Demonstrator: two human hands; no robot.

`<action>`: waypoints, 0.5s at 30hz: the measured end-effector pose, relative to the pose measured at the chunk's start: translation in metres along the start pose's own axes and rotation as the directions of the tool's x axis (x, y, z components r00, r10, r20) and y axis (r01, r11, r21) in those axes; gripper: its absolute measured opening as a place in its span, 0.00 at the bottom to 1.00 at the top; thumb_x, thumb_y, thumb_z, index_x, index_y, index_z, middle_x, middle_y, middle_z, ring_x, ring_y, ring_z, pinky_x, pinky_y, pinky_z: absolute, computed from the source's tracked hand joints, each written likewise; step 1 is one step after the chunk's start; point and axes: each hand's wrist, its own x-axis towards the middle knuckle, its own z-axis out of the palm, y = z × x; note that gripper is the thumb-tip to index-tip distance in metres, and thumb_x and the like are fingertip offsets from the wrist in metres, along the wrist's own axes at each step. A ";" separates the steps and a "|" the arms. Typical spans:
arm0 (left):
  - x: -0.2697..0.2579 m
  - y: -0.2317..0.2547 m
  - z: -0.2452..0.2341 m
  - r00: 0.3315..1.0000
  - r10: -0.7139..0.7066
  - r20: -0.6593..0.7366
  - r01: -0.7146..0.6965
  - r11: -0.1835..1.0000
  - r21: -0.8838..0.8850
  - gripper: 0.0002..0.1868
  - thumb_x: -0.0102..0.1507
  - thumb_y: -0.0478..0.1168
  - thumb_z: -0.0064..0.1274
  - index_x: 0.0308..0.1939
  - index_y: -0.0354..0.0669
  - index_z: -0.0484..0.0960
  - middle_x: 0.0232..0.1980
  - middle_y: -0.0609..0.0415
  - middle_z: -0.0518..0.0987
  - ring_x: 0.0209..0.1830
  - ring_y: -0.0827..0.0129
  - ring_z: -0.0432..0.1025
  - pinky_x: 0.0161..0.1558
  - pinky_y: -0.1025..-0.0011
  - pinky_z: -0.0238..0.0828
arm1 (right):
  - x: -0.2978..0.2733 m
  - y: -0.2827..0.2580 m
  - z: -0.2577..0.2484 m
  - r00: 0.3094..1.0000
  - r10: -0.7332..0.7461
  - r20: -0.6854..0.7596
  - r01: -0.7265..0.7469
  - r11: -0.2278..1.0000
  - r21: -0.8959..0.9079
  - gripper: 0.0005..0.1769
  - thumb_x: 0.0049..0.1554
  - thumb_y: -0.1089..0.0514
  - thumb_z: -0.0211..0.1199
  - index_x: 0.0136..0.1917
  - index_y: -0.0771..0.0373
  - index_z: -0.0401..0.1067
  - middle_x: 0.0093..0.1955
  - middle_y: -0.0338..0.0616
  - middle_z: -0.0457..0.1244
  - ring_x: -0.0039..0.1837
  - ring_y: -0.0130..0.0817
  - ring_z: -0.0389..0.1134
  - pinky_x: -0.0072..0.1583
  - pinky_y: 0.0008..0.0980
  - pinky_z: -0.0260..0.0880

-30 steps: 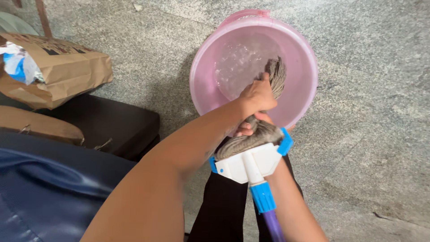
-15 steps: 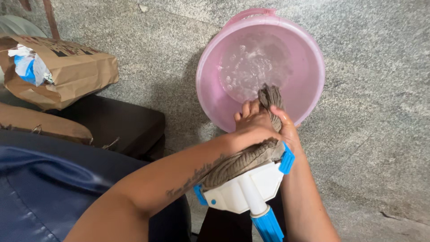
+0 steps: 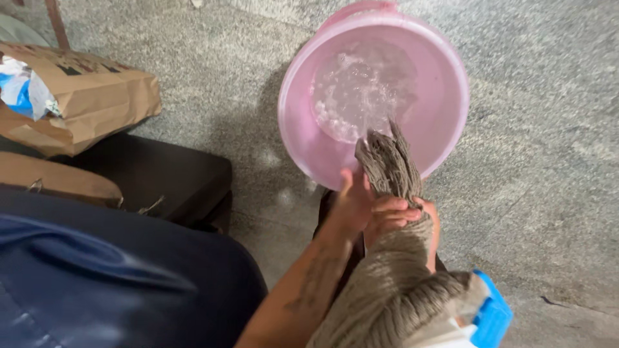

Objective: The person mops the floor using a purple mop and a pink bucket, repeatedly wiping the tile and then wringing the mop head by hand in the bucket.

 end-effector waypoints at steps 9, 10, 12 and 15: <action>0.070 -0.001 0.013 0.642 0.524 0.560 -0.712 0.679 0.181 0.67 0.63 0.61 0.82 0.98 0.73 0.52 1.01 0.37 0.49 0.93 0.36 0.66 0.77 0.46 0.80 | -0.007 0.029 0.012 0.997 0.075 0.022 -0.077 0.990 0.118 0.41 0.63 0.61 0.71 0.86 0.71 0.64 0.69 0.58 0.70 0.59 0.34 0.78 0.58 0.32 0.84; 0.087 0.016 0.007 0.537 0.492 0.685 -0.741 0.663 0.105 0.60 0.66 0.57 0.81 0.96 0.70 0.61 1.01 0.39 0.54 0.93 0.38 0.68 0.78 0.47 0.85 | -0.003 0.031 0.015 0.997 0.076 0.026 -0.079 0.989 0.127 0.42 0.62 0.61 0.71 0.87 0.72 0.64 0.70 0.60 0.70 0.59 0.34 0.78 0.57 0.31 0.84; 0.090 0.032 -0.002 0.618 0.327 0.714 -0.570 0.813 0.121 0.43 0.73 0.56 0.77 0.88 0.54 0.77 0.96 0.35 0.64 0.91 0.40 0.73 0.80 0.46 0.87 | 0.002 0.028 0.016 0.999 0.052 0.008 -0.052 0.991 0.122 0.45 0.61 0.62 0.71 0.88 0.73 0.63 0.72 0.62 0.70 0.58 0.34 0.78 0.55 0.31 0.84; 0.051 0.070 -0.005 0.889 -0.084 0.450 -0.114 0.912 0.395 0.37 0.82 0.65 0.61 0.78 0.36 0.92 0.86 0.29 0.79 0.86 0.46 0.77 0.84 0.48 0.82 | 0.000 0.016 0.002 0.991 -0.080 -0.103 0.077 0.997 -0.031 0.44 0.62 0.63 0.72 0.88 0.74 0.63 0.75 0.68 0.67 0.58 0.32 0.77 0.54 0.28 0.83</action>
